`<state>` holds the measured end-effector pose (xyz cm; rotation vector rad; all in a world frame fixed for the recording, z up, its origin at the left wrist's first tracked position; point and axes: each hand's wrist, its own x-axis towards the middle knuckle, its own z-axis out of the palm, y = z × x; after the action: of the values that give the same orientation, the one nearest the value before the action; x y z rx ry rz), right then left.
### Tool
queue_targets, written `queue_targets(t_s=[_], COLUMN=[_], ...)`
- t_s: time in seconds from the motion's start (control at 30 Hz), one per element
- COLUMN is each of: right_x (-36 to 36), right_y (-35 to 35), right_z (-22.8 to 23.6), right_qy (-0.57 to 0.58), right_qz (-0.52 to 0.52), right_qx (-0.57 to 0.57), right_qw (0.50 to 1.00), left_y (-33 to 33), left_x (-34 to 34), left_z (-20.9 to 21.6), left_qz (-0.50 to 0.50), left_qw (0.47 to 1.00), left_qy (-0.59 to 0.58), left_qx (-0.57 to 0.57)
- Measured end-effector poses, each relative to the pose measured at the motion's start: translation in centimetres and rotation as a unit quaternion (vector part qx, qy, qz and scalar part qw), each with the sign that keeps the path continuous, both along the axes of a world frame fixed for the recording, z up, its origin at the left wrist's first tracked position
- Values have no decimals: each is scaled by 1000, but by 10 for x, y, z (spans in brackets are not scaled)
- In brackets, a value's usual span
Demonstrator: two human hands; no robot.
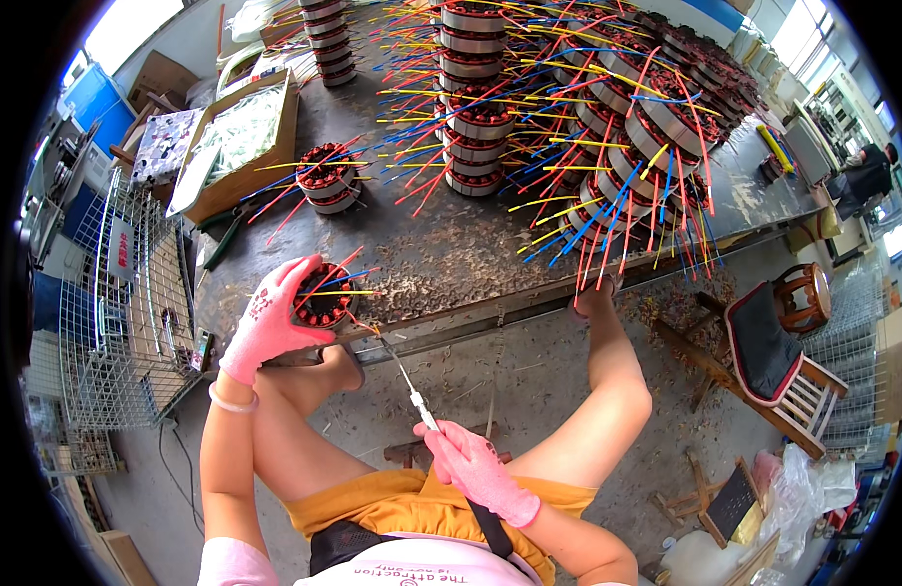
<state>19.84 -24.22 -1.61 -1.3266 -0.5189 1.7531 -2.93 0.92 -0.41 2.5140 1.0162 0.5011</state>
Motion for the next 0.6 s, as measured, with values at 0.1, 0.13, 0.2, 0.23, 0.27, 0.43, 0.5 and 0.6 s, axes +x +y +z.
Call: queue_targets(t_s=[0.1, 0.13, 0.2, 0.23, 0.27, 0.43, 0.5, 0.6], right_x=[-2, -2, -3, -3, -2, -1, -1, -2], right_y=[4, 4, 3, 2, 2, 1, 1, 2], right_z=[5, 5, 1, 0, -1, -1, 0, 1], right_qy=[-8, -5, 4, 6, 8, 8, 4, -5], right_qz=[7, 2, -5, -8, -10, -8, -5, 0], right_qx=[-20, -17, -11, -9, -7, -4, -2, -5], right_qw=[1000, 1000, 1000, 1000, 1000, 1000, 1000, 1000], left_y=[-1, -1, -1, -1, -1, -1, -1, -2], left_x=[0, 1, 2, 2, 2, 0, 0, 2], left_z=[1, 1, 1, 1, 1, 0, 0, 1], left_qz=[3, 3, 2, 2, 2, 1, 2, 5], left_qw=[1000, 1000, 1000, 1000, 1000, 1000, 1000, 1000], left_qy=[2, 1, -3, -4, -4, 3, 2, 5], left_qx=[-3, -6, -7, -7, -6, 2, -3, -8])
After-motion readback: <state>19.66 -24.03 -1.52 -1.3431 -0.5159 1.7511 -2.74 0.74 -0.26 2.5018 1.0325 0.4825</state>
